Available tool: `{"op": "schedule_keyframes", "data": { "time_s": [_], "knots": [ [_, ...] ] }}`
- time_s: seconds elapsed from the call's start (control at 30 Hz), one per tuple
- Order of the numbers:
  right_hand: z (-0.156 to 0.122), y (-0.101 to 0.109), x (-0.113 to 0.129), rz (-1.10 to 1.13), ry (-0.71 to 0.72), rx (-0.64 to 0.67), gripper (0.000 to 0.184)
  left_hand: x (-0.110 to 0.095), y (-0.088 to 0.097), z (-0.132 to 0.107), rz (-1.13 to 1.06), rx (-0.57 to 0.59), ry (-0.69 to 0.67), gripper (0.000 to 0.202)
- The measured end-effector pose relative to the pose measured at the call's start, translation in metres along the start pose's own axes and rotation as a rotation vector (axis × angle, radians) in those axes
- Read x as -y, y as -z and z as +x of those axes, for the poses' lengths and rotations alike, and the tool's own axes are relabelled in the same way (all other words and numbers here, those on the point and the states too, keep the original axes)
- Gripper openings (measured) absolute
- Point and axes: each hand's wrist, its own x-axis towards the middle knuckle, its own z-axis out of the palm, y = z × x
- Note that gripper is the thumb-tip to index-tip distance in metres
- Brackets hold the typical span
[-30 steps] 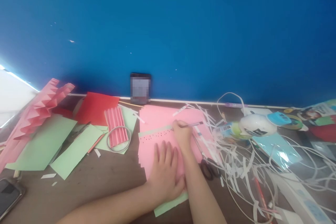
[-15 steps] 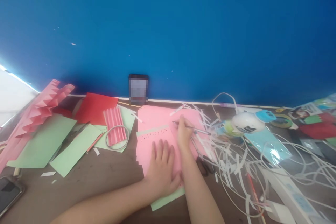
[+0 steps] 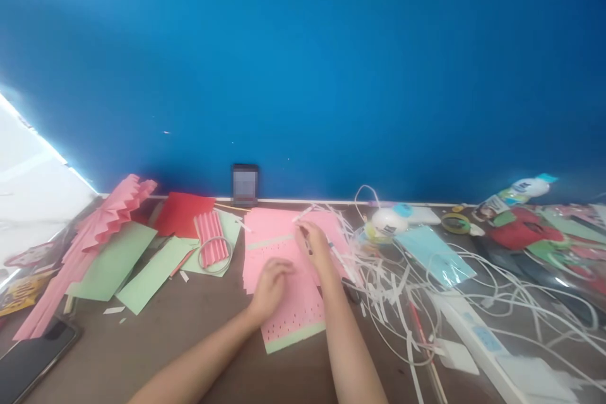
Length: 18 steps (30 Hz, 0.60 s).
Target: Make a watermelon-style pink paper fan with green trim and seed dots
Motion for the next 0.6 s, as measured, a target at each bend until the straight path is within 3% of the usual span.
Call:
{"op": "schedule_keyframes", "data": {
  "time_s": [0.1, 0.17, 0.2, 0.27, 0.37, 0.47, 0.6],
  "knots": [
    [-0.014, 0.02, -0.012, -0.189, 0.12, 0.148, 0.046, 0.011, 0.02, 0.008, -0.312, -0.401, 0.118, 0.028],
    [-0.025, 0.034, -0.019, -0.294, 0.127, 0.156, 0.056, 0.02, 0.034, 0.01, -0.345, -0.523, 0.149, 0.023],
    [-0.031, 0.039, -0.022, -0.338, 0.117, 0.137, 0.057, 0.024, 0.041, 0.009, -0.322, -0.511, 0.154, 0.022],
    [-0.044, 0.045, -0.024, -0.387, 0.102, 0.088, 0.057, 0.03, 0.054, 0.004, -0.209, -0.405, 0.138, 0.023],
    [-0.064, 0.04, -0.013, -0.317, 0.129, 0.059, 0.048, 0.029, 0.069, -0.009, 0.066, -0.129, 0.004, 0.027],
    [-0.084, 0.024, 0.005, -0.162, 0.2, 0.149, 0.038, 0.02, 0.077, -0.022, 0.284, 0.123, -0.108, 0.039],
    [-0.1, 0.007, 0.013, -0.056, 0.19, 0.158, 0.033, 0.016, 0.077, -0.035, 0.38, 0.258, -0.242, 0.049]
  ]
}}
